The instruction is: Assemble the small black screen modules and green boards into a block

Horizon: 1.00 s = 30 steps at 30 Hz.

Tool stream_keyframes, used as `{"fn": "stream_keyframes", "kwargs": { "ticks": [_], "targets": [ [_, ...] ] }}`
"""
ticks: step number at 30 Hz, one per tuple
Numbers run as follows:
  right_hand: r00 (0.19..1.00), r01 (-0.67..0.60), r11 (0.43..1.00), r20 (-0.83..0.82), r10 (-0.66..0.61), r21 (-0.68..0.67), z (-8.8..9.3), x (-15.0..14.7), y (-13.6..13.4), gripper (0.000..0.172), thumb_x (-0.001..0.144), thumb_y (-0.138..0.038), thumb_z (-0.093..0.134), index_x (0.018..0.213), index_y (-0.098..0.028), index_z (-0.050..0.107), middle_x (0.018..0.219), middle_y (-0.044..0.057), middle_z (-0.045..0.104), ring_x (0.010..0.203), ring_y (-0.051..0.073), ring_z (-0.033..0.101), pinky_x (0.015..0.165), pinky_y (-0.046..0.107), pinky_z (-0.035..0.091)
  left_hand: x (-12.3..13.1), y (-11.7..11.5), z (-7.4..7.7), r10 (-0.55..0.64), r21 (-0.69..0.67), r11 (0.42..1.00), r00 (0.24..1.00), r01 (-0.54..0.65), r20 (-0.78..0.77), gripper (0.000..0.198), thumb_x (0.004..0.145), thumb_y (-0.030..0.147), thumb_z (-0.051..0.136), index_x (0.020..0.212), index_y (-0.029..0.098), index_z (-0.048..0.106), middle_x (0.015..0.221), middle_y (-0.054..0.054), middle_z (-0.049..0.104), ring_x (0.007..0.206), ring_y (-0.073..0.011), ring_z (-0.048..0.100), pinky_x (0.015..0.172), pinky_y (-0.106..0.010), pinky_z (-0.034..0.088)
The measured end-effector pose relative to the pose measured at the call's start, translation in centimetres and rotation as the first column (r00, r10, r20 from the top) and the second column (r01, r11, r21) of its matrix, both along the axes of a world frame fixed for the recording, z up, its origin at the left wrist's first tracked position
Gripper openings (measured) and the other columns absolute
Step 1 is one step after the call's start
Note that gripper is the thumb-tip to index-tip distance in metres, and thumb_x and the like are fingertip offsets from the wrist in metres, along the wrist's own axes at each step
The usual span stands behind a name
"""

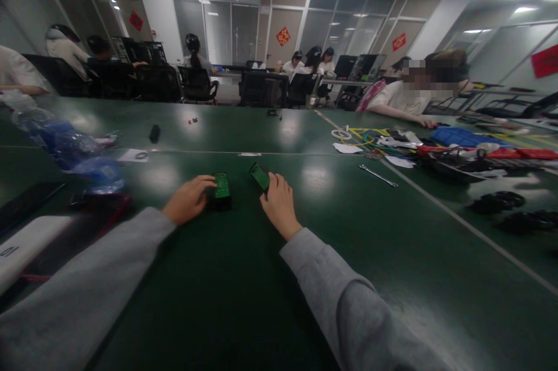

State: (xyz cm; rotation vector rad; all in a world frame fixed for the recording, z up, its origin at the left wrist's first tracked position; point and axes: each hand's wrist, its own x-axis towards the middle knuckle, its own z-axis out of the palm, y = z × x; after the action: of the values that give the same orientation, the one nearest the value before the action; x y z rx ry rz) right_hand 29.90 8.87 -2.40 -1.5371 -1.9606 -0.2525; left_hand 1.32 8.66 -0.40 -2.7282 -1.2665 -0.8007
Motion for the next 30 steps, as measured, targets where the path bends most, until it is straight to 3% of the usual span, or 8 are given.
{"fn": "stream_keyframes", "kwargs": {
  "ticks": [6,15,19,23,30],
  "targets": [
    [0.999,-0.038,0.999,-0.021,0.037,-0.028,0.2,-0.5,-0.3,0.042,0.092,-0.036,0.042,0.126,-0.012,0.044,0.120,0.019,0.047,0.109,0.031,0.050,0.086,0.049,0.046,0.0,0.1,0.0,-0.009,-0.008,1.000,1.000,0.009,0.005,0.043,0.078,0.006,0.047,0.118,0.022,0.044,0.129,-0.007,0.048,0.114,-0.0243,0.051,0.091,-0.045,0.047],
    [0.975,-0.111,0.993,-0.198,0.101,-0.040,-0.3,0.4,0.7,0.048,0.083,-0.026,0.053,0.128,-0.013,0.041,0.118,0.015,0.053,0.101,0.027,0.058,0.086,0.043,0.050,0.0,0.1,-0.1,-0.022,-0.016,1.000,1.000,0.023,0.021,0.044,0.079,0.006,0.047,0.120,0.023,0.044,0.130,-0.008,0.047,0.116,-0.0247,0.051,0.092,-0.046,0.047],
    [1.000,-0.010,1.000,-0.008,0.010,0.027,0.9,0.3,-0.2,0.052,0.083,-0.009,0.045,0.134,-0.009,0.037,0.129,0.017,0.047,0.117,0.030,0.047,0.098,0.048,0.042,0.1,0.0,0.1,-0.017,-0.025,1.000,1.000,0.017,0.007,0.044,0.079,0.006,0.047,0.120,0.022,0.043,0.131,-0.008,0.047,0.116,-0.0246,0.050,0.093,-0.046,0.047],
    [0.976,-0.061,0.996,0.212,0.047,0.062,1.8,-0.3,-1.2,0.056,0.085,0.001,0.030,0.140,-0.008,0.032,0.139,0.018,0.038,0.128,0.030,0.036,0.104,0.048,0.035,0.0,-0.1,0.2,-0.021,-0.028,0.999,1.000,0.021,0.010,0.045,0.079,0.006,0.047,0.121,0.022,0.043,0.131,-0.008,0.046,0.116,-0.0250,0.050,0.092,-0.046,0.047],
    [0.953,-0.138,0.990,0.275,0.130,0.013,1.6,-1.2,-1.6,0.050,0.092,-0.026,0.047,0.136,-0.004,0.037,0.135,0.021,0.041,0.126,0.032,0.037,0.104,0.047,0.035,0.0,0.0,0.0,-0.022,-0.020,1.000,1.000,0.022,0.017,0.044,0.079,0.007,0.048,0.120,0.022,0.043,0.131,-0.008,0.046,0.116,-0.0247,0.050,0.092,-0.046,0.047]
  ]
}}
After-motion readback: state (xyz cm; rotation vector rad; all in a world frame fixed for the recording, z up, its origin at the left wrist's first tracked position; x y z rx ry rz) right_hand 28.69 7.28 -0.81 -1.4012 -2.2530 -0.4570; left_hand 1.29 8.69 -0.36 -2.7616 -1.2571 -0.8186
